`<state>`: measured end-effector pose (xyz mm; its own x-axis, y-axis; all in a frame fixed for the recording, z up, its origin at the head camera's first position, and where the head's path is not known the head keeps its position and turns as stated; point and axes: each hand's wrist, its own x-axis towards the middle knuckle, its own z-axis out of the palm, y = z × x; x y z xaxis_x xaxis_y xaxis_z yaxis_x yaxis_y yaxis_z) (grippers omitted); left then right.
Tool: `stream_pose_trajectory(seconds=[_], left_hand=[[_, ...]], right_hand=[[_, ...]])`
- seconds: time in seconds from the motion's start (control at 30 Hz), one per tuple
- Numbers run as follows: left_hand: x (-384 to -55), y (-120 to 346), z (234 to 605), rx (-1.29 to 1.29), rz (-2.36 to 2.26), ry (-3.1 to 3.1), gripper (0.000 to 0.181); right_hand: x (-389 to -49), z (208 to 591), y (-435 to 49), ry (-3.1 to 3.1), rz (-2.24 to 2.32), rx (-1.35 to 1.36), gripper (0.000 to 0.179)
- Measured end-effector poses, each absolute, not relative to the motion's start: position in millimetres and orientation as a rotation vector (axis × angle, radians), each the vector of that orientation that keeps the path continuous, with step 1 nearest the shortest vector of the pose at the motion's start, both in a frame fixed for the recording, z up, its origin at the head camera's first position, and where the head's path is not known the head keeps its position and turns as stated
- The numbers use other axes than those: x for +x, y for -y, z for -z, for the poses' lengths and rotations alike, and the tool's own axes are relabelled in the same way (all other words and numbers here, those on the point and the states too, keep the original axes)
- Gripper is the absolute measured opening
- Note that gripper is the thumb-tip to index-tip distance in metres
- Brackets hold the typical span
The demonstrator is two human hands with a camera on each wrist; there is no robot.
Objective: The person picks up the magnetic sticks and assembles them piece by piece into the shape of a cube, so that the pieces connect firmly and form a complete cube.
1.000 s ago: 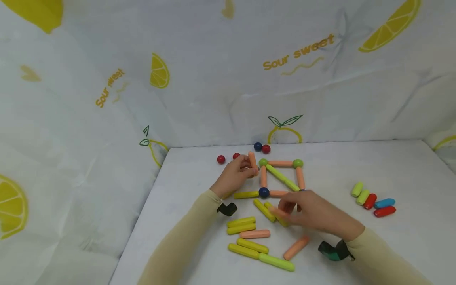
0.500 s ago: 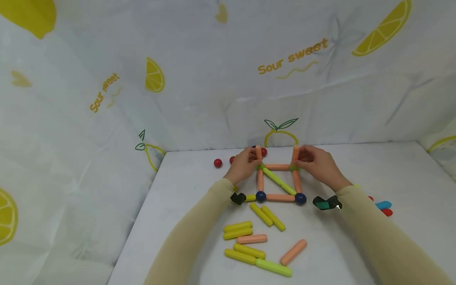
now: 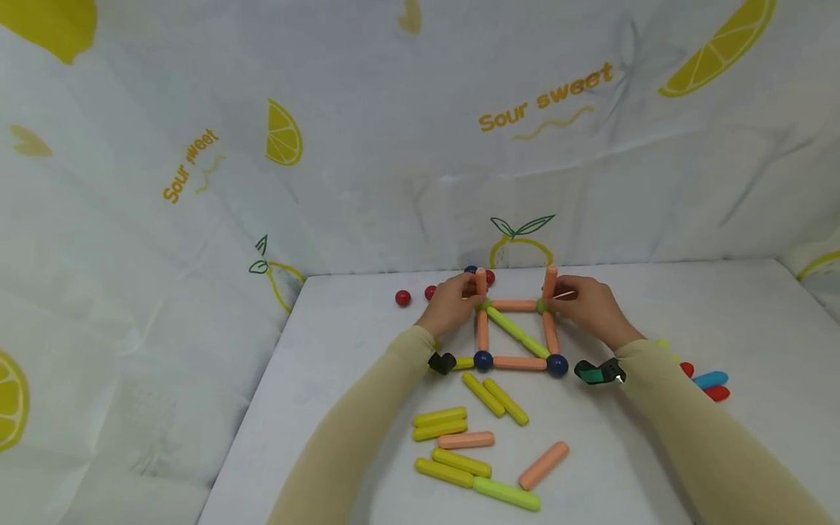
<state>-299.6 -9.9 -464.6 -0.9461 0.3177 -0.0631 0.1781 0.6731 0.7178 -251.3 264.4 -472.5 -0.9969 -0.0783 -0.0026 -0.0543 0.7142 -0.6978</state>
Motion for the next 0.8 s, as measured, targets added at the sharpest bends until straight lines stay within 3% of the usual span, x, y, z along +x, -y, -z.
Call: stream_pose_trajectory(seconds=[0.6, 0.8], left_hand=[[-301, 15, 471, 0.422, -1.113, -2.673, 0.034], [-276, 31, 461, 0.406, -1.110, -2.689, 0.036]], right_hand=[[-255, 474, -262, -2.854, 1.111, -0.099, 0.039], [-253, 469, -261, -2.838, 1.099, -0.072, 0.053]])
